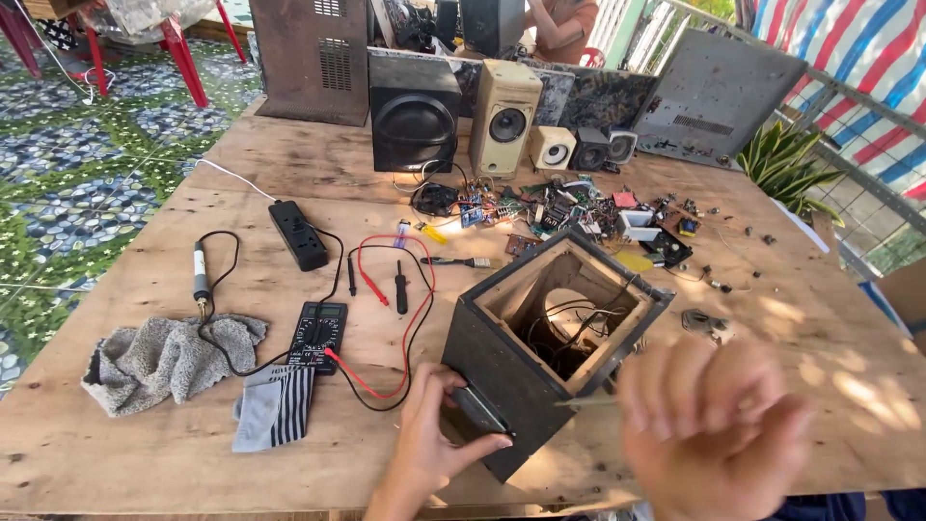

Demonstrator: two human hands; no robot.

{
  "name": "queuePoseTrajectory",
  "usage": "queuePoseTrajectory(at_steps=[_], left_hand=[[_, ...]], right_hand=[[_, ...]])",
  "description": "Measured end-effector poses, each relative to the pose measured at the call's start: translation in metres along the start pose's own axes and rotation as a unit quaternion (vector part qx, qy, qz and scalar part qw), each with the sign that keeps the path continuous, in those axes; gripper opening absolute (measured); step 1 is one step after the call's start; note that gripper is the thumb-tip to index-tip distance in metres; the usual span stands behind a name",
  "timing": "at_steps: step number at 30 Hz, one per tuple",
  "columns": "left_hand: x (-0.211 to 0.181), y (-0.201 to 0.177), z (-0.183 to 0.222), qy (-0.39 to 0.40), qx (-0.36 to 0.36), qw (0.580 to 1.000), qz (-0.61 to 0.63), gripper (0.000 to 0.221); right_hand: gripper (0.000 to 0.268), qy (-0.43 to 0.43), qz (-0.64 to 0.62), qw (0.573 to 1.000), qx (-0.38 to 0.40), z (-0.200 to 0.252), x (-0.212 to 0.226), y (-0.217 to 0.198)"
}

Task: Disassembling a speaker housing to extract the internal circuit board using a soldering iron, multimeter, and screwdriver.

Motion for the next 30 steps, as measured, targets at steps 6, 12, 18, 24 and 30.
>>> queuePoseTrajectory(at_steps=[6,12,18,24,30], left_hand=[[-0.007,0.017,0.019,0.027,-0.027,0.997,-0.069,0.076],[0.002,0.030,0.035,-0.017,-0.105,0.994,0.015,0.096],[0.003,0.046,0.055,-0.040,-0.160,0.983,0.080,0.094],[-0.010,0.049,0.059,-0.100,-0.188,0.971,0.110,0.092],[0.000,0.053,0.060,-0.115,-0.190,0.968,0.115,0.100]], right_hand=[[0.052,0.025,-0.121,0.991,-0.056,0.069,-0.016,0.001],[0.046,-0.073,-0.031,0.997,0.020,0.096,-0.037,0.009],[0.035,-0.109,0.131,0.982,0.080,0.139,-0.053,0.007],[0.036,-0.008,0.250,0.956,0.150,0.179,-0.035,-0.029],[0.032,0.031,0.454,0.885,0.102,0.190,-0.009,-0.061]])
Point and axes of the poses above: each hand's wrist, its own z-axis away from the middle knuckle, its own y-axis out of the palm, x = y × z, the point moved 2 cm from there along -z, towards the middle knuckle, and after that the axes turned 11 degrees about -y, right-handed, at the moved point
